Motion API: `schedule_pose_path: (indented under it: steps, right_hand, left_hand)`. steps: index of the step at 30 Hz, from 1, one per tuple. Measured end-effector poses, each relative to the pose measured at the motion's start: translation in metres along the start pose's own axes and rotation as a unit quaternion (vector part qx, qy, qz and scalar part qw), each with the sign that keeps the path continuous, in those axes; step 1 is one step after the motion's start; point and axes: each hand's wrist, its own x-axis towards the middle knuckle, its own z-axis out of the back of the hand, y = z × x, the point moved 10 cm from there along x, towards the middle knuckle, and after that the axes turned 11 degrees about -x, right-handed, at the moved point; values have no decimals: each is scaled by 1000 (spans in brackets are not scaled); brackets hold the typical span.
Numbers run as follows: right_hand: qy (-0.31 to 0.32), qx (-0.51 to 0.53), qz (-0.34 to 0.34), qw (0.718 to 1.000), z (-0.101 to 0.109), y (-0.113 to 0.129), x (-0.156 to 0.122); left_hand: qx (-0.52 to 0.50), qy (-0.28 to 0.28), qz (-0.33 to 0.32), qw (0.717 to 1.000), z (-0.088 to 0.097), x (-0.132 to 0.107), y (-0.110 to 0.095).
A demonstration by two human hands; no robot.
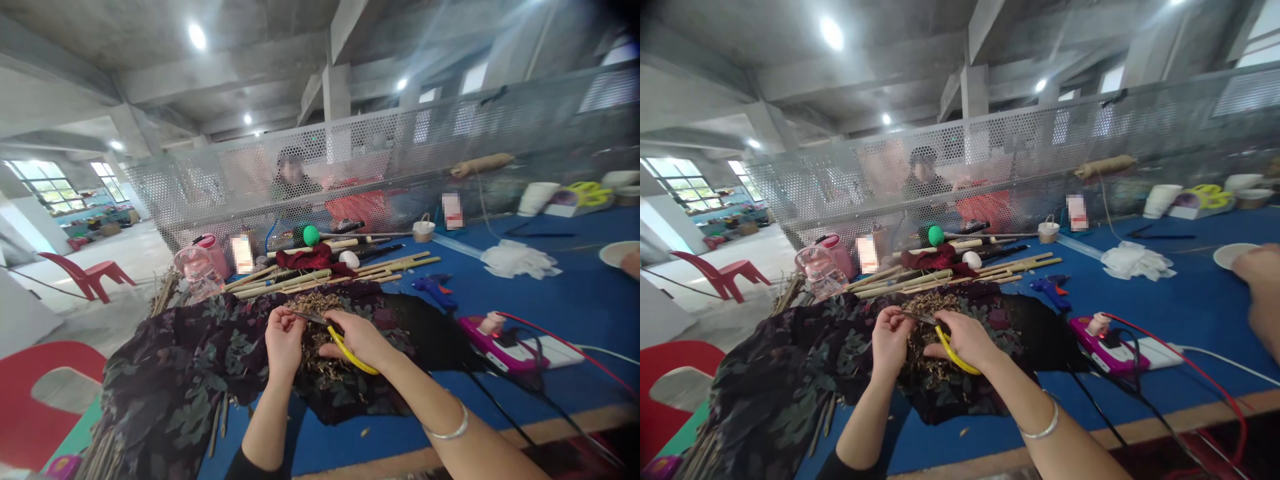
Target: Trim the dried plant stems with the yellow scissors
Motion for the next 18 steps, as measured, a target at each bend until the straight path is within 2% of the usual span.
schedule_pose_path:
  steps: [4, 10, 18]
  right_hand:
    - [22, -41, -22, 999, 2, -2, -1]
    - [48, -46, -32, 997, -5, -8, 0]
    - [40, -100, -22, 994, -6, -11, 1]
  left_hand:
    - [4, -11, 2, 1000, 3, 1, 0]
    - [-13, -5, 26, 1000, 3, 2, 4]
    - [32, 9, 40, 999, 6, 3, 15]
